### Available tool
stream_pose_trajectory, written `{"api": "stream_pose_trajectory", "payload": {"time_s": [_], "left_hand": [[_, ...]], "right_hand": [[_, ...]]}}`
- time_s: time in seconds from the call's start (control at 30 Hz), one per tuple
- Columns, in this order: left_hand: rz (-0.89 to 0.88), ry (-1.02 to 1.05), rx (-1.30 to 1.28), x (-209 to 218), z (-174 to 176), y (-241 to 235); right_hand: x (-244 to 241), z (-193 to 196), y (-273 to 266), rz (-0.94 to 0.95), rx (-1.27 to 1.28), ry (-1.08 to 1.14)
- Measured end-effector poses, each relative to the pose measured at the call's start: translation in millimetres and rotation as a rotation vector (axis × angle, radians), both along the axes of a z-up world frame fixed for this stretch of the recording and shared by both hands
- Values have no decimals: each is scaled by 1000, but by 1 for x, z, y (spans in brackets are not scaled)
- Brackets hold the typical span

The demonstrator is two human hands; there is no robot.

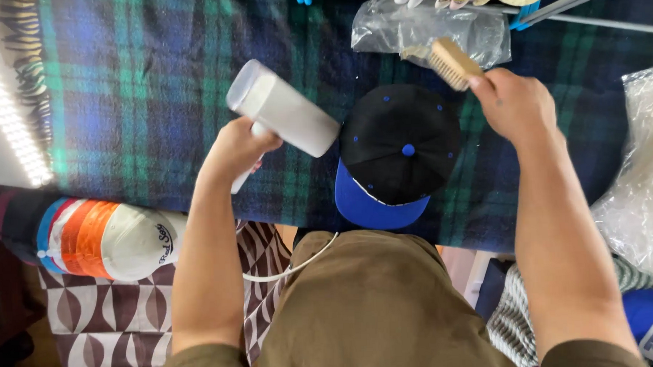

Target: The person uses a hair dryer and a wooden brush to clean a black and blue baseball cap. They direct hot air onto the cap's surface while brushing it, then flip the cap to clean the brim and interior.

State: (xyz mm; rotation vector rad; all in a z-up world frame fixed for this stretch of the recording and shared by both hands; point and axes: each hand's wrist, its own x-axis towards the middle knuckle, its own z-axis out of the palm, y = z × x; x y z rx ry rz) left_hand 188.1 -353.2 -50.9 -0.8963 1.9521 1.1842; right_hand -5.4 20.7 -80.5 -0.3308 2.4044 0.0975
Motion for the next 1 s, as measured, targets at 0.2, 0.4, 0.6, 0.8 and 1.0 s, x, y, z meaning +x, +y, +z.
{"api": "stream_pose_trajectory", "payload": {"time_s": [0.2,0.4,0.6,0.8,1.0], "left_hand": [[179,327,-135,84,5,46],[-70,820,-657,141,-60,103],[-233,986,-1045,161,-92,132],[-402,1109,-1415,184,-150,157],[-533,858,-1638,203,-162,153]], "right_hand": [[81,1,39,-457,-528,171],[139,-27,58,-548,-688,244],[158,-47,34,-773,-1038,265],[156,-90,24,-910,-1364,364],[168,-82,21,-923,-1368,364]]}}
